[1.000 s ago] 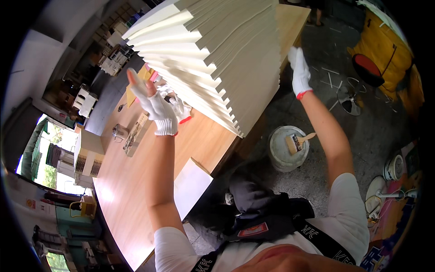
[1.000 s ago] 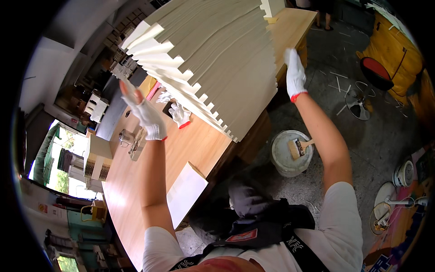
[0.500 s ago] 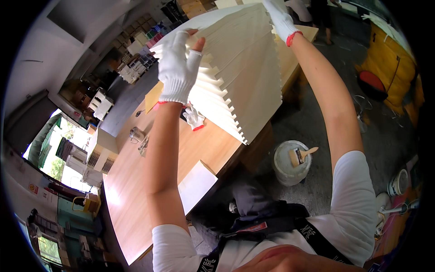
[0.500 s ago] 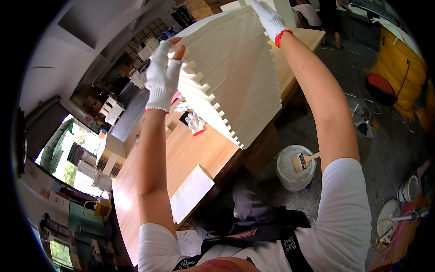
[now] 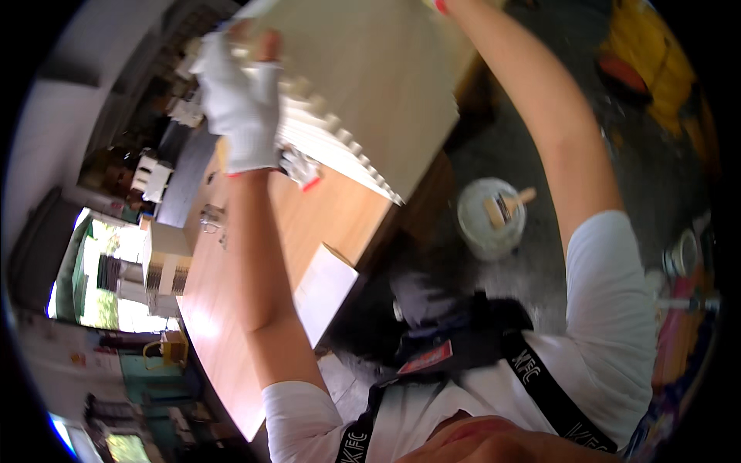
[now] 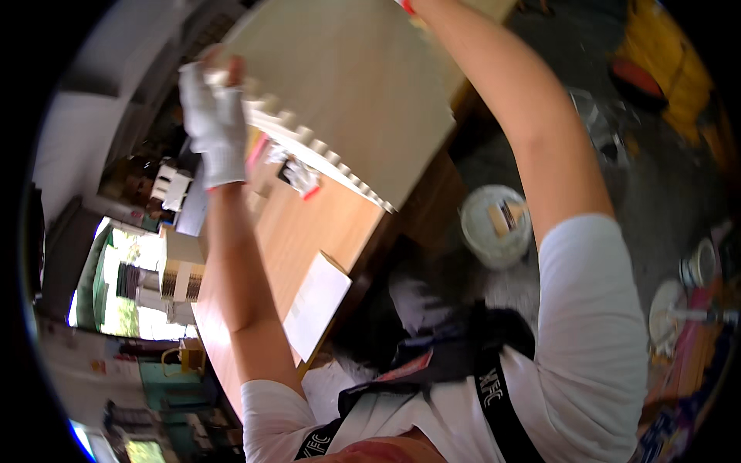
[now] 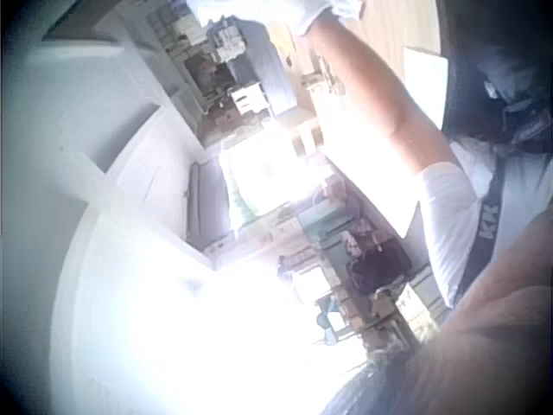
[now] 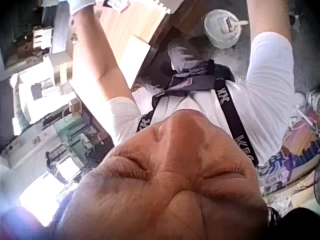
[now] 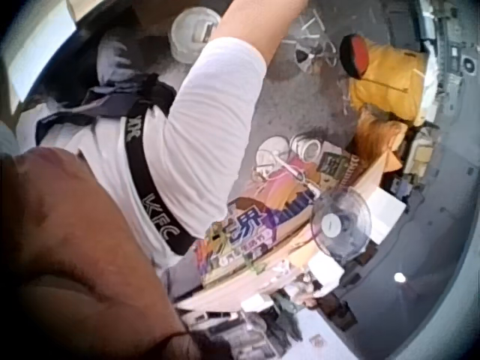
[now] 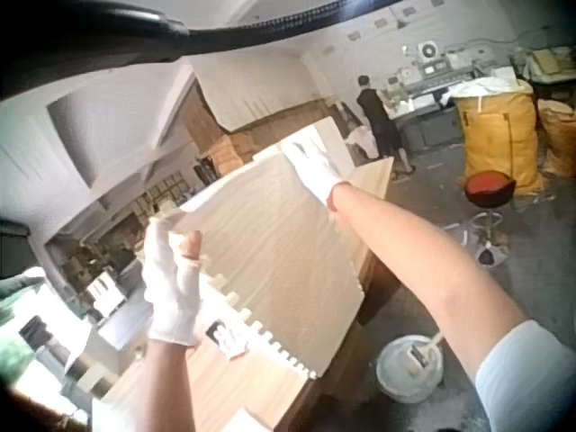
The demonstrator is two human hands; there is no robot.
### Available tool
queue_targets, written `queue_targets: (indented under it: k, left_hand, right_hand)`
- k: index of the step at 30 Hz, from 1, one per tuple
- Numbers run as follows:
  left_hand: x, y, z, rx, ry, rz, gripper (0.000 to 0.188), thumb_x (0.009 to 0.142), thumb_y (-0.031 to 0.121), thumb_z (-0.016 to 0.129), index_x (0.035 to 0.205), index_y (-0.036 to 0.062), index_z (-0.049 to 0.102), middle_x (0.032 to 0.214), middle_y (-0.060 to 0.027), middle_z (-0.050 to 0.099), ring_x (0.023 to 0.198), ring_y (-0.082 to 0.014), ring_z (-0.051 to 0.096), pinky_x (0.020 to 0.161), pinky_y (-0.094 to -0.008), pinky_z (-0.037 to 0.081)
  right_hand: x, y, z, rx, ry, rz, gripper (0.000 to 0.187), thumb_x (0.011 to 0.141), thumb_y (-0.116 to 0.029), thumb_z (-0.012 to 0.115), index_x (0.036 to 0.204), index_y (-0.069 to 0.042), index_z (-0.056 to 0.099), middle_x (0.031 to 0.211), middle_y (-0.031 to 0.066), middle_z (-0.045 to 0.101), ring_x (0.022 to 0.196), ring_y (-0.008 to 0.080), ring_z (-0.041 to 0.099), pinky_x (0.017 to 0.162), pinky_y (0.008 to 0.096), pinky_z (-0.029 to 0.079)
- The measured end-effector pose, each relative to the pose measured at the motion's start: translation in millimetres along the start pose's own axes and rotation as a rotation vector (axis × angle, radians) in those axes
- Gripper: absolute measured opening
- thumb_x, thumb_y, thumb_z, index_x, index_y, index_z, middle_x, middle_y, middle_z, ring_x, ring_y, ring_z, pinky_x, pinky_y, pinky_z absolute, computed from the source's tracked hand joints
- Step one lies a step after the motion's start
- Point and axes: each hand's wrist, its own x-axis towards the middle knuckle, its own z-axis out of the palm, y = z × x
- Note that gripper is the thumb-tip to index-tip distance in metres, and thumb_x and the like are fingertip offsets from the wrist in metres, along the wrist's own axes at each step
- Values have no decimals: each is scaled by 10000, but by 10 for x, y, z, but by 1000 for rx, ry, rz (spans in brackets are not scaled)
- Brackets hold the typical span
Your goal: The person applies white paint to the edges of stacked wooden panels using a brush. They then use a sanding block to smooth the edges of individual panels and place them back on the stack.
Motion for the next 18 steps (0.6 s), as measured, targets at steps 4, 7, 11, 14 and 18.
queue_targets:
  k: [4, 7, 11, 14, 18]
  left_hand:
    - [-377, 36, -71, -271, 45, -416, 622, 935, 346, 682, 1400, 0, 456, 1402, -173, 513, 1301, -277, 483, 1087, -395, 393]
    - [-893, 601, 8, -518, 225, -46, 602, 1016, 273, 510, 1491, -17, 280, 1485, -251, 398, 1369, -376, 419, 1165, -507, 360]
    - [-2639, 1281, 408, -910, -159, -388, 522, 983, 264, 568, 1411, 4, 422, 1385, -146, 511, 1302, -264, 478, 1125, -447, 350]
    - [-3946, 1843, 1169, -1207, -538, -1250, 481, 967, 260, 588, 1385, 60, 460, 1373, -127, 516, 1275, -267, 497, 1056, -439, 404]
    - [-5549, 2075, 2011, -1258, -739, -2420, 507, 946, 302, 592, 1391, 129, 422, 1395, -137, 445, 1205, -353, 526, 926, -465, 490]
  right_hand:
    - [-716, 73, 39, 292, -201, 207, 514, 969, -446, 582, 1417, -207, 503, 1414, 52, 540, 1281, 241, 486, 1058, 390, 395]
    - [-1299, 526, -494, 86, -274, 115, 506, 970, -402, 589, 1444, -261, 482, 1354, 67, 583, 1192, 226, 560, 1011, 356, 443]
    - [-3012, 1624, -930, -473, -451, 209, 536, 974, -461, 542, 1385, -118, 540, 1314, 146, 620, 1205, 322, 590, 1018, 368, 457]
    - [-4339, 2301, -1639, -844, -851, 565, 520, 932, -400, 595, 1376, -136, 532, 1386, 144, 561, 1241, 338, 553, 1029, 431, 449]
    - [-5060, 2687, -1955, -1305, -1021, 624, 508, 887, -263, 609, 1380, -181, 519, 1403, 119, 535, 1301, 335, 493, 1072, 475, 386]
